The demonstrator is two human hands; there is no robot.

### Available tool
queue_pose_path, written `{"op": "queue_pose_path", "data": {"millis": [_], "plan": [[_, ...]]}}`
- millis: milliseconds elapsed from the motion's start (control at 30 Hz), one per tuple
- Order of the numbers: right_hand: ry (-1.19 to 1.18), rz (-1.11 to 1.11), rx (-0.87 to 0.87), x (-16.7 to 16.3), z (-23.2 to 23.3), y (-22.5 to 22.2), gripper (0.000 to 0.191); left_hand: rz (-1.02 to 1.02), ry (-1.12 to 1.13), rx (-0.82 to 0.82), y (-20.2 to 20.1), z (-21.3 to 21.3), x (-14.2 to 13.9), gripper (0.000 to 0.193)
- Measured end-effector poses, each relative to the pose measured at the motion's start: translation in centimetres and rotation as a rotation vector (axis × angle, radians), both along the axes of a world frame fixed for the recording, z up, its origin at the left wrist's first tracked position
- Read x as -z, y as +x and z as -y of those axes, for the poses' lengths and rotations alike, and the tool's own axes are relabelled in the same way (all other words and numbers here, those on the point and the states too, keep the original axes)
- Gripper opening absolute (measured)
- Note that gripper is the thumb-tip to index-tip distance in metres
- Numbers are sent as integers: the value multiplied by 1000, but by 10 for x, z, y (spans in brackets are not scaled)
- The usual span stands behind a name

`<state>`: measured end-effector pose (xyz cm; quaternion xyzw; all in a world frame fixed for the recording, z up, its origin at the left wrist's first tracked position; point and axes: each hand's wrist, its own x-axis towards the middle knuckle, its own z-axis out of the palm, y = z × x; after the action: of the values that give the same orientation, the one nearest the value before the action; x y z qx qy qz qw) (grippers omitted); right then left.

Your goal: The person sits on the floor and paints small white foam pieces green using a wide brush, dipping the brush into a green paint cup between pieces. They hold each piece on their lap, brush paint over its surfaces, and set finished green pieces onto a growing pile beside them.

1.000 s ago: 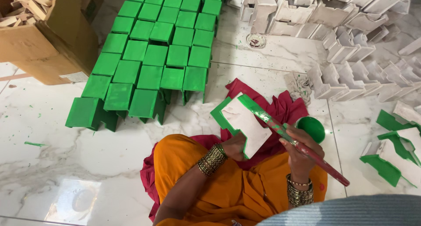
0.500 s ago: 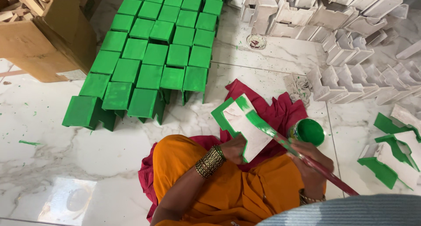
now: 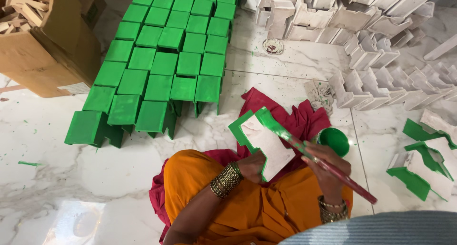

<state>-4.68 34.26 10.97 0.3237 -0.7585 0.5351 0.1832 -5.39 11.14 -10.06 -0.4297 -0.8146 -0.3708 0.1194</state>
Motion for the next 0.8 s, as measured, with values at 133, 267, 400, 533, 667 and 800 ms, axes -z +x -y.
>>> {"op": "queue_pose_path", "data": {"millis": [133, 267, 400, 533, 667, 800], "plan": [[90, -16, 18, 2, -29, 14, 33, -84, 84, 7, -2, 4, 1, 27], [-5, 29, -9, -5, -48, 25, 34, -17, 52, -39, -1, 4, 1, 24], [-87, -14, 2, -14, -33, 18, 32, -45, 77, -8, 3, -2, -1, 20], [2, -132, -23, -19, -4, 0, 33, -55, 1, -5, 4, -9, -1, 24], [36, -31, -29, -17, -5, 5, 30, -80, 21, 8, 4, -5, 3, 23], [133, 2, 34, -13, -35, 23, 30, -11, -60, -20, -2, -5, 6, 24]]}}
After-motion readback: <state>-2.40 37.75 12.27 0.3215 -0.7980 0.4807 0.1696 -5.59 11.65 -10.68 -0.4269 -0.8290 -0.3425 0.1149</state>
